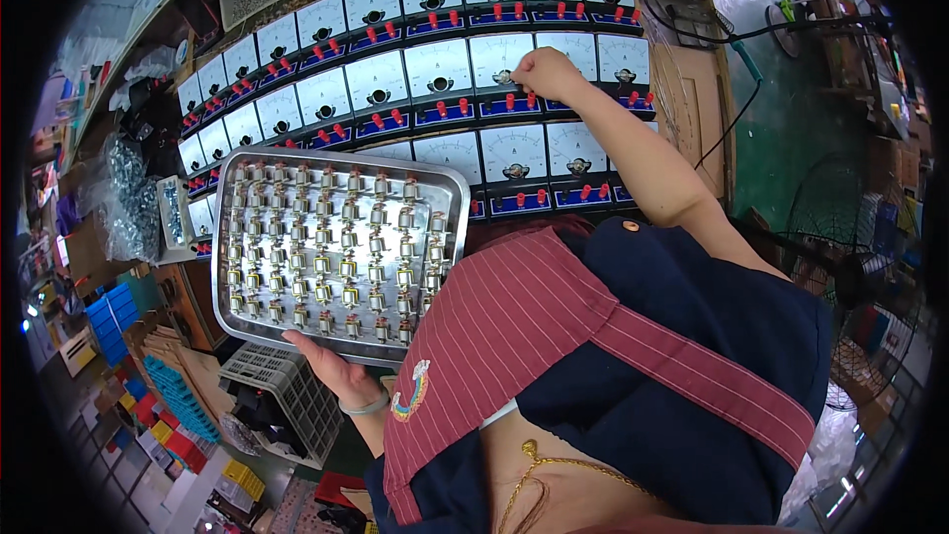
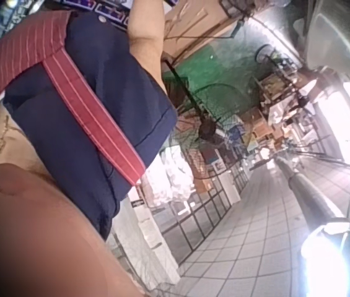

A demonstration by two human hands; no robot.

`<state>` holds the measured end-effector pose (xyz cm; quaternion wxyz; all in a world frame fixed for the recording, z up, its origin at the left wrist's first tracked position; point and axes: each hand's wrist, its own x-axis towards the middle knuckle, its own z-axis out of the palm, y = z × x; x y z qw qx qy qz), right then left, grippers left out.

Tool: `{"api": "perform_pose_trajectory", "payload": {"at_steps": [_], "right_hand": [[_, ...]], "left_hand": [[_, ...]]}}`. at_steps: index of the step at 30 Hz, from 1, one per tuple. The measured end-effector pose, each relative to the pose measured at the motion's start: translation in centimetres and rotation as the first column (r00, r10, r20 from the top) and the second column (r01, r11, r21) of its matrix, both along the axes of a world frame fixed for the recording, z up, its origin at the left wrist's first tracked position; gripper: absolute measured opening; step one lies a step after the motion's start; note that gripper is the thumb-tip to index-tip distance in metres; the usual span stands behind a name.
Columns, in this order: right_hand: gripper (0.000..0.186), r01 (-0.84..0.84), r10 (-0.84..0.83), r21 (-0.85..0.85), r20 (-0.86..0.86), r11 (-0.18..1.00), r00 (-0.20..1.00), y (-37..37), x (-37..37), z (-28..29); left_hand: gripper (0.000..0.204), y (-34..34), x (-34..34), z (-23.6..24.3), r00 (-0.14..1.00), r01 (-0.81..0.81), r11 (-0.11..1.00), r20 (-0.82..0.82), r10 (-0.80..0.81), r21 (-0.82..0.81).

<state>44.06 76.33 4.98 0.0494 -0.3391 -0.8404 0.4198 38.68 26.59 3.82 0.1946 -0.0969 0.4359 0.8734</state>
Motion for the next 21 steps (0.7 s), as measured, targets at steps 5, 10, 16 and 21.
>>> {"api": "perform_pose_trajectory", "payload": {"at_steps": [5,10,16,21], "right_hand": [[0.033,0.071,-0.081,0.393,0.011,0.917,0.997,-2.2,-0.1,0.3],[0.032,0.037,-0.062,0.437,0.042,0.899,0.997,-3.1,-0.3,0.4],[0.024,-0.644,0.663,0.280,0.036,0.711,0.748,-17.1,0.5,5.2],[0.018,-0.578,0.659,0.350,-0.183,0.737,0.729,-18.0,-0.6,3.0]], "left_hand": [[0.067,-0.4,-0.4,-0.1,1.000,-0.016,1.000,-0.025,0.016,-0.023],[0.062,-0.2,-1.1,0.3,0.998,-0.040,0.998,-0.048,0.037,-0.057],[0.061,-0.6,-1.2,0.6,0.996,-0.078,0.993,-0.051,0.074,-0.086],[0.063,-1.2,-1.3,0.0,0.995,-0.064,0.996,-0.076,0.059,-0.058]]}}
